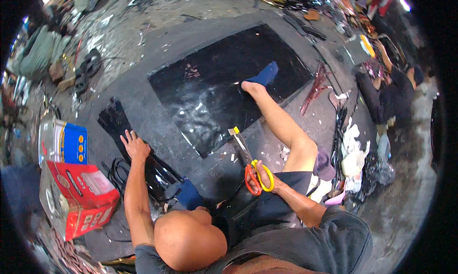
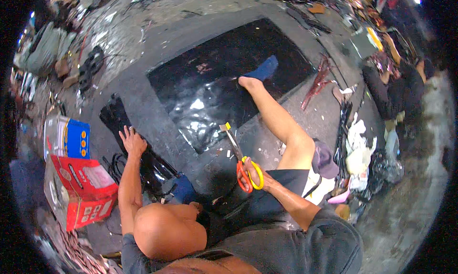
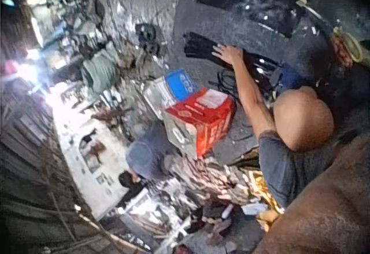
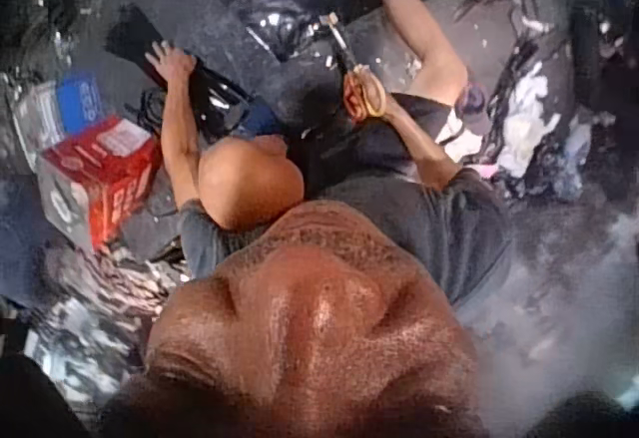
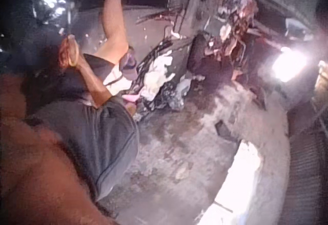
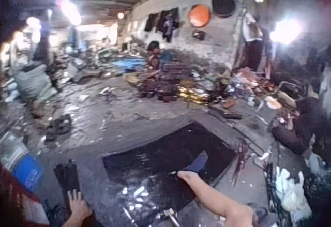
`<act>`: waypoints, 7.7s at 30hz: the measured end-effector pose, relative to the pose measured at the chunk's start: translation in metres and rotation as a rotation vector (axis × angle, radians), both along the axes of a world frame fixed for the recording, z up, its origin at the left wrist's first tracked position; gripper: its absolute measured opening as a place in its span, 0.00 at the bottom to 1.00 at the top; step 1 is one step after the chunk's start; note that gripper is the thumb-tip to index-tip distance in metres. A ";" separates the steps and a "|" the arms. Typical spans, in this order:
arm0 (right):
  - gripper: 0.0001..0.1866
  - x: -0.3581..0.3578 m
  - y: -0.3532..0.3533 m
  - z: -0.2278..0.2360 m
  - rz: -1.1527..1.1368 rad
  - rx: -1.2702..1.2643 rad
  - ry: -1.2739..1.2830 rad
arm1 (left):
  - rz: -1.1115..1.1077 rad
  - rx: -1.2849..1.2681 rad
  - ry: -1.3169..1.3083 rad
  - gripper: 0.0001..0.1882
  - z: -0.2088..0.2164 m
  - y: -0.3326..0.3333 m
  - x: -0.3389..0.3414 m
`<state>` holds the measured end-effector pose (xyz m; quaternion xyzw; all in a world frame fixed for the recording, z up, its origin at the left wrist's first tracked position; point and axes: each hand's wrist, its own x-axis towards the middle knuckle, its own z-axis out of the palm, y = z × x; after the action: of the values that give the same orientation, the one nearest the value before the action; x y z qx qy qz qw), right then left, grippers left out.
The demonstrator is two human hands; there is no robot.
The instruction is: The person uses scissors to cut a black flexible sheet into narrow strips on a cluttered work surface. The person repeatedly cuts and removes strips from the sheet, leaving a pile of cut pieces nearby.
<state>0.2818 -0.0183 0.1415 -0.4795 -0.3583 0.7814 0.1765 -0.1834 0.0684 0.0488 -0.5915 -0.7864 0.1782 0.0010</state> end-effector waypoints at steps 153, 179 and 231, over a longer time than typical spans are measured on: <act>0.44 -0.246 -0.041 -0.064 0.428 -0.022 -0.378 | 0.964 0.524 -1.639 0.16 -0.039 -0.161 0.088; 0.60 -0.455 0.209 -0.166 0.360 0.443 -0.424 | 0.749 0.561 -1.687 0.13 0.073 -0.173 0.074; 0.52 -0.149 -0.065 -0.031 0.598 -0.295 -0.181 | 1.049 0.513 -1.566 0.09 -0.032 -0.107 0.076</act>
<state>0.1330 -0.0836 0.1102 -0.4408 -0.3802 0.7963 -0.1643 -0.1075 -0.0383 0.0166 -0.0994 -0.7427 -0.4641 -0.4724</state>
